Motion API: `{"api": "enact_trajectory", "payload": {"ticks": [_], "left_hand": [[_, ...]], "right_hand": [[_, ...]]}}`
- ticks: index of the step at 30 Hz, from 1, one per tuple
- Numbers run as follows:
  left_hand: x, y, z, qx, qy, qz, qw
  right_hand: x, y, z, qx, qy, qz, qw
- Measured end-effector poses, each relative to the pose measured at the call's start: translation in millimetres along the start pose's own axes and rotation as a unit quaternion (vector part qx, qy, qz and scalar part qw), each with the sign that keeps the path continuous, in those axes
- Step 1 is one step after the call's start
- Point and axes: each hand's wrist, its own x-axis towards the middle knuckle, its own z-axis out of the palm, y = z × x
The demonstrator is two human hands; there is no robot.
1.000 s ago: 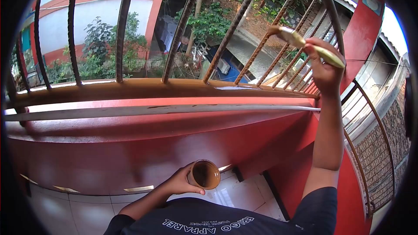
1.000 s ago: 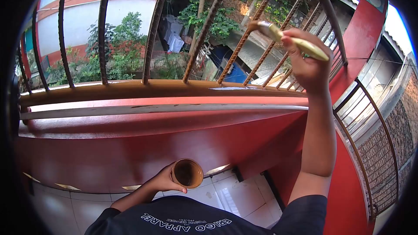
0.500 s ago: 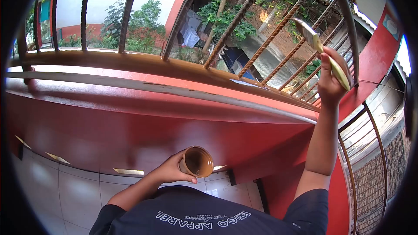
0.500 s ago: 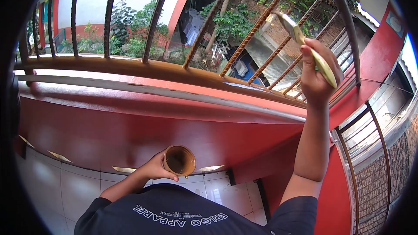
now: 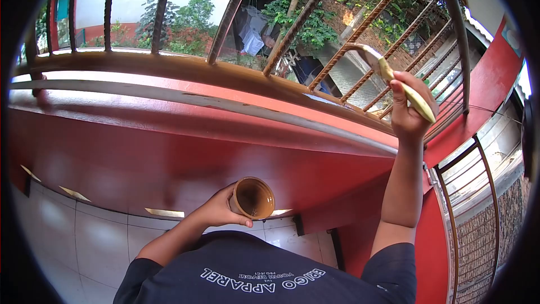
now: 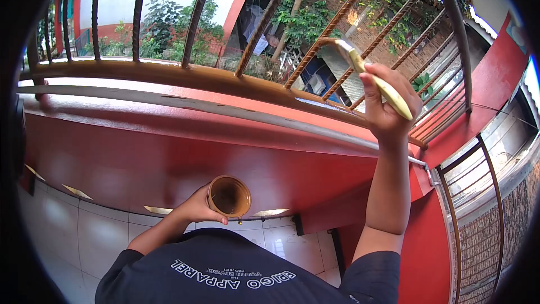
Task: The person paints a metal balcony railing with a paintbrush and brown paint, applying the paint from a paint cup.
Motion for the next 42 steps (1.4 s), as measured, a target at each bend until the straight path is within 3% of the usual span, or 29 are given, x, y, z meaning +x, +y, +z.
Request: {"api": "enact_trajectory", "payload": {"ticks": [2,3,5,8,11,14,15,17,19,21,25,29,30,33,35,37,38,41,42], "left_hand": [[0,-5,-2,0.011,0.001,0.0,1.0],[-1,-4,-4,0.014,0.003,-0.008,1.0],[-3,-5,-5,0.021,0.0,-0.032,0.999],[-6,-2,-4,0.006,0.012,-0.03,0.999],[-8,-5,-8,0.035,0.014,-0.02,0.999],[-9,-20,-10,-0.022,0.011,0.016,1.0],[-10,-22,-7,-0.044,0.02,0.02,0.999],[-10,-35,-7,-0.05,0.01,-0.007,0.999],[-5,-42,1,-0.09,0.016,-0.045,0.995],[2,-49,10,-0.113,0.031,-0.092,0.989],[26,-63,35,-0.11,0.008,-0.052,0.993],[37,-87,50,-0.126,-0.029,-0.058,0.99],[39,-90,56,-0.119,-0.028,-0.066,0.99],[52,-109,75,-0.113,-0.026,-0.053,0.992],[59,-140,82,-0.116,-0.018,-0.014,0.993],[62,-146,92,-0.112,-0.028,-0.018,0.993],[62,-146,95,-0.109,-0.032,-0.02,0.993],[57,-116,113,-0.104,-0.022,-0.047,0.993],[55,-110,115,-0.093,-0.015,-0.05,0.994]], "right_hand": [[-8,2,4,-0.005,0.062,0.014,0.998],[-19,-17,13,-0.009,0.024,-0.057,0.998],[-38,-30,18,0.003,-0.084,-0.091,0.992],[-68,-45,7,0.072,-0.055,-0.019,0.996],[-114,-61,-22,0.074,0.095,0.12,0.985],[-192,-74,-41,0.266,0.263,0.289,0.881],[-212,-83,-51,0.331,0.306,0.356,0.819],[-253,-101,-68,0.433,0.425,0.472,0.64],[-286,-118,-83,0.417,0.453,0.565,0.549],[-323,-132,-96,0.395,0.504,0.602,0.477],[-371,-154,-124,0.305,0.561,0.621,0.454],[-406,-158,-139,0.284,0.512,0.614,0.529],[-415,-157,-145,0.276,0.477,0.609,0.57],[-440,-152,-161,0.145,0.386,0.698,0.585],[-444,-146,-172,0.09,0.193,0.773,0.598],[-436,-143,-170,-0.127,-0.065,0.639,0.755],[-427,-144,-164,-0.143,-0.108,0.668,0.723],[-496,-150,-156,-0.118,-0.268,0.733,0.614],[-515,-154,-154,-0.119,-0.306,0.724,0.607]]}}
